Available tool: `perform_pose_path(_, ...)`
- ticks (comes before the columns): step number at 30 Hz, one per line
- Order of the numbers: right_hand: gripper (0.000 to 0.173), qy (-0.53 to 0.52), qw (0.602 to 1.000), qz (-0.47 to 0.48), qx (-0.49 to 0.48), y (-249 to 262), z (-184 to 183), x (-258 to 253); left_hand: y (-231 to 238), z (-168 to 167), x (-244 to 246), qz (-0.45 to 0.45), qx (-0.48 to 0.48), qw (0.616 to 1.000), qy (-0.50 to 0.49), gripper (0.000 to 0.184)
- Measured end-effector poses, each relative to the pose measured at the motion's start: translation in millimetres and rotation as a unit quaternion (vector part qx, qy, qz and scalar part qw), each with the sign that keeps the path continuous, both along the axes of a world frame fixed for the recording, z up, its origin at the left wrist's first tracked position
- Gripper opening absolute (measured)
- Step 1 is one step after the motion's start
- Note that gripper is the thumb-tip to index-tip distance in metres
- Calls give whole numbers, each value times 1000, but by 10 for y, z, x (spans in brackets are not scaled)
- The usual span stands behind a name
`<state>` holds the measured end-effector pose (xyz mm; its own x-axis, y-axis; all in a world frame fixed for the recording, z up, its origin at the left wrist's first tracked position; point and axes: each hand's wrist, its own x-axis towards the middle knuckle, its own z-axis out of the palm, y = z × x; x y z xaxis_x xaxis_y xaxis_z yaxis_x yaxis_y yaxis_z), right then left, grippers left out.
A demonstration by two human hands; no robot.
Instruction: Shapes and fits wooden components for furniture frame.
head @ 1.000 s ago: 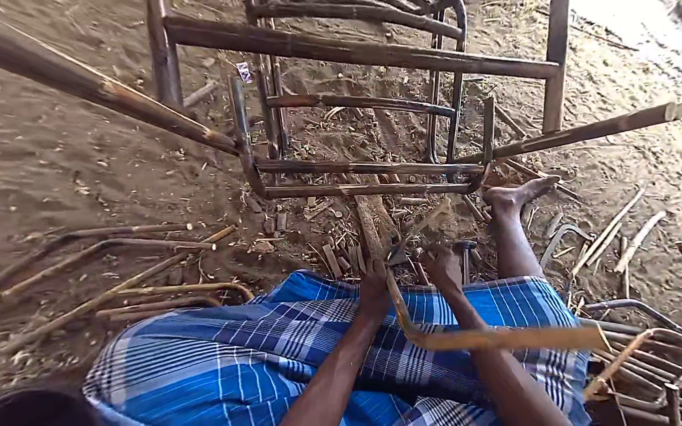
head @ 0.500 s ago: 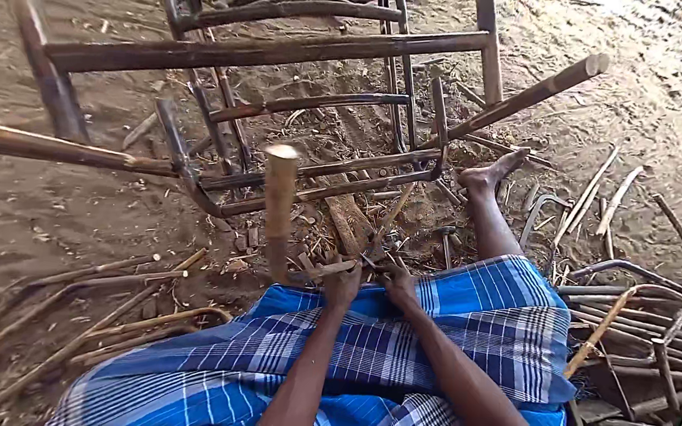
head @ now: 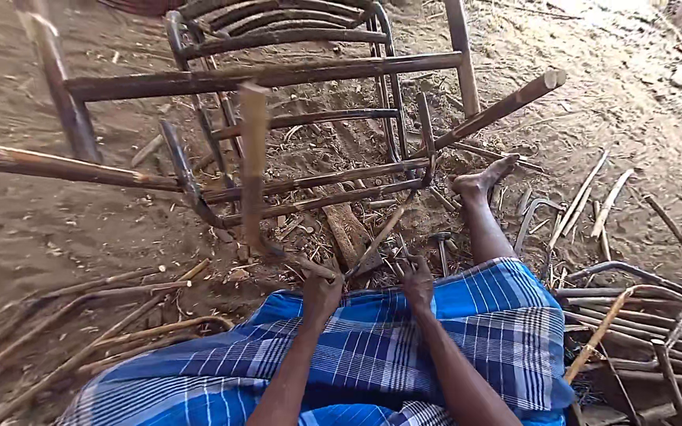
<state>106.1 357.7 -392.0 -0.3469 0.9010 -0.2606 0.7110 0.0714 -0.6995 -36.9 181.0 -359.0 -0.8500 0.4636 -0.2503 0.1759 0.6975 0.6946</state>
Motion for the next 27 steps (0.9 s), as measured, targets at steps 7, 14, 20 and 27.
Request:
perform_pose_path(7, 27, -31, 985, 154, -70, 82, 183, 308, -921, 1101, 300, -94, 308, 923, 212, 36)
perform_pose_path(14, 26, -40, 965, 236, -105, -247, 107, 274, -1107, 1445, 902, -145, 227, 873, 407, 37)
perform_pose_path(20, 26, -7, 961, 256, -106, -232, 317, 143, -896, 1233, 1006, -231, 282, 850, 381, 31)
perform_pose_path(27, 19, -62, 947, 307, -68, -147, 19, -351, -829, 1118, 1066, -249, 329, 859, 303, 32)
